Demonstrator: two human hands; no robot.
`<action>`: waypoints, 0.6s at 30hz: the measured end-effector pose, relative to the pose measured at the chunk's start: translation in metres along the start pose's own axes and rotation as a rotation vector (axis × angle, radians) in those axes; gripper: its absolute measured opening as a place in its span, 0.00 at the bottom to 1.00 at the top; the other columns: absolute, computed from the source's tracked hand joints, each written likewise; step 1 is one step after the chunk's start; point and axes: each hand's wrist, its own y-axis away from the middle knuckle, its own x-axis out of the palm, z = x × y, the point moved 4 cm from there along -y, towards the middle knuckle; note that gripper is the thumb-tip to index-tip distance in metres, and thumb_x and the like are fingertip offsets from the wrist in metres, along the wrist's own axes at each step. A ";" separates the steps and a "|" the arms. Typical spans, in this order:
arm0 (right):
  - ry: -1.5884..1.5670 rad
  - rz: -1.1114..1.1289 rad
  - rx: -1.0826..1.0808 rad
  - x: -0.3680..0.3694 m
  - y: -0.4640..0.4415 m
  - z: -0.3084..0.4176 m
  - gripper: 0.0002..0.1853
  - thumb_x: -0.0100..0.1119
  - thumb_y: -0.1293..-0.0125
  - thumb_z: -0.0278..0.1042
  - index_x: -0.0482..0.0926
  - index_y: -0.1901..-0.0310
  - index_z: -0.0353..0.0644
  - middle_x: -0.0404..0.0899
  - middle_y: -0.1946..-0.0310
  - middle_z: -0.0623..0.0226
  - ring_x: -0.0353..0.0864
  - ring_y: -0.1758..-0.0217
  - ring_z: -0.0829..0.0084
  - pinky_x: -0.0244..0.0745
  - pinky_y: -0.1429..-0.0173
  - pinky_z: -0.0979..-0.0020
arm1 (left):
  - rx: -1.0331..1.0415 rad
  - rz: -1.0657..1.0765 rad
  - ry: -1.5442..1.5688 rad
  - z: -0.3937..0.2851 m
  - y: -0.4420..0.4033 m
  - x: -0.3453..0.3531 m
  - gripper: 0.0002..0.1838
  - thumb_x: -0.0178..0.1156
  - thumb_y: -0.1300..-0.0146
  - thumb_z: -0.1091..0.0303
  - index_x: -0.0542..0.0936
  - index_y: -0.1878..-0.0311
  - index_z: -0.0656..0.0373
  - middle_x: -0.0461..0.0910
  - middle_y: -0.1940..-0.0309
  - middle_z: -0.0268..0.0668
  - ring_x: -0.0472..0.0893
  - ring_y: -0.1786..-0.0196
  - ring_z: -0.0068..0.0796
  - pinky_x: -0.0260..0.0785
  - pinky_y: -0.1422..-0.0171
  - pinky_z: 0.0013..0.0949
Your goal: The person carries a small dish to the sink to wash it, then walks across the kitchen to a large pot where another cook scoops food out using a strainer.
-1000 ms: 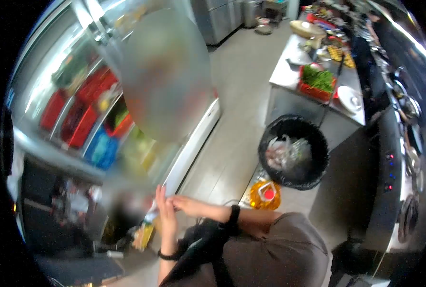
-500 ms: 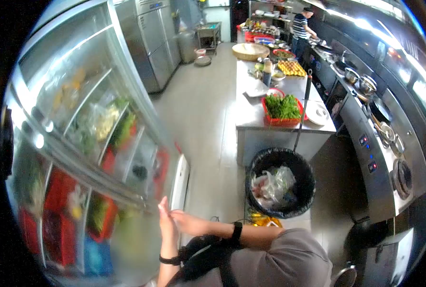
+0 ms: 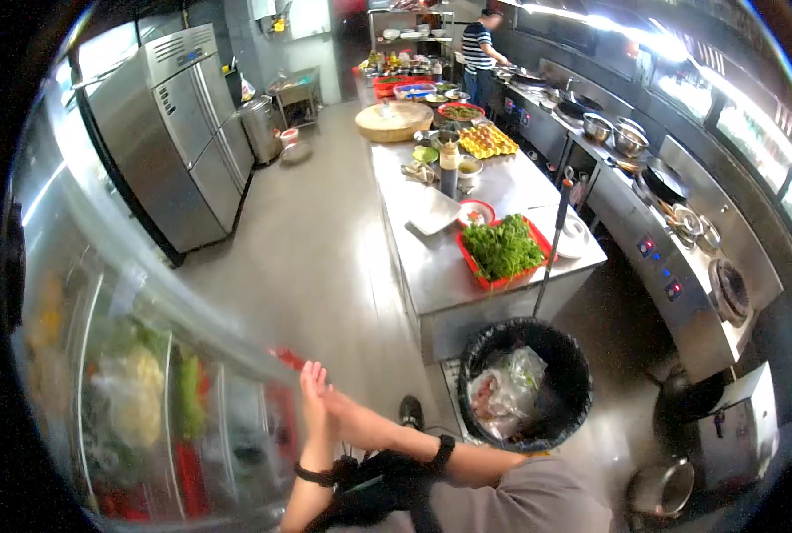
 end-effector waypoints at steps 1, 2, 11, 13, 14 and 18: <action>0.013 0.000 -0.001 -0.019 -0.017 -0.003 0.39 0.52 0.48 0.20 0.53 0.31 0.34 0.50 0.30 0.46 0.54 0.28 0.50 0.54 0.27 0.62 | -0.044 -0.028 0.040 0.000 -0.031 0.006 0.32 0.40 0.28 0.47 0.55 0.28 0.58 0.55 0.28 0.44 0.56 0.27 0.37 0.44 0.25 0.43; -0.024 0.023 0.055 -0.031 -0.037 -0.021 0.40 0.50 0.49 0.19 0.53 0.30 0.36 0.50 0.30 0.47 0.53 0.27 0.50 0.54 0.27 0.62 | -0.032 -0.017 0.026 0.003 -0.060 0.009 0.32 0.40 0.28 0.47 0.55 0.28 0.58 0.55 0.28 0.44 0.56 0.27 0.37 0.44 0.25 0.43; -0.142 0.064 -0.034 -0.165 -0.228 -0.109 0.44 0.51 0.43 0.24 0.40 0.27 0.38 0.35 0.25 0.46 0.34 0.22 0.51 0.33 0.22 0.57 | -0.076 -0.101 -0.045 -0.030 -0.293 0.063 0.37 0.40 0.31 0.40 0.55 0.28 0.56 0.56 0.29 0.45 0.56 0.27 0.40 0.45 0.26 0.48; -0.120 0.050 -0.017 -0.185 -0.260 -0.128 0.43 0.52 0.40 0.26 0.39 0.27 0.38 0.35 0.25 0.45 0.35 0.22 0.52 0.34 0.22 0.58 | -0.093 -0.095 -0.022 -0.027 -0.328 0.068 0.38 0.42 0.33 0.38 0.56 0.28 0.55 0.56 0.29 0.46 0.56 0.27 0.41 0.45 0.26 0.49; -0.127 0.062 -0.041 -0.189 -0.275 -0.142 0.42 0.52 0.39 0.27 0.40 0.27 0.37 0.36 0.26 0.45 0.35 0.22 0.52 0.34 0.22 0.58 | -0.108 -0.091 0.005 -0.025 -0.347 0.068 0.38 0.42 0.32 0.38 0.55 0.28 0.55 0.56 0.29 0.46 0.57 0.27 0.41 0.46 0.27 0.49; -0.126 0.089 -0.062 -0.210 -0.336 -0.181 0.46 0.53 0.48 0.25 0.42 0.28 0.32 0.42 0.28 0.40 0.38 0.23 0.49 0.40 0.23 0.61 | -0.203 -0.157 0.187 -0.020 -0.437 0.055 0.35 0.42 0.31 0.41 0.56 0.29 0.54 0.58 0.30 0.44 0.59 0.29 0.41 0.48 0.28 0.49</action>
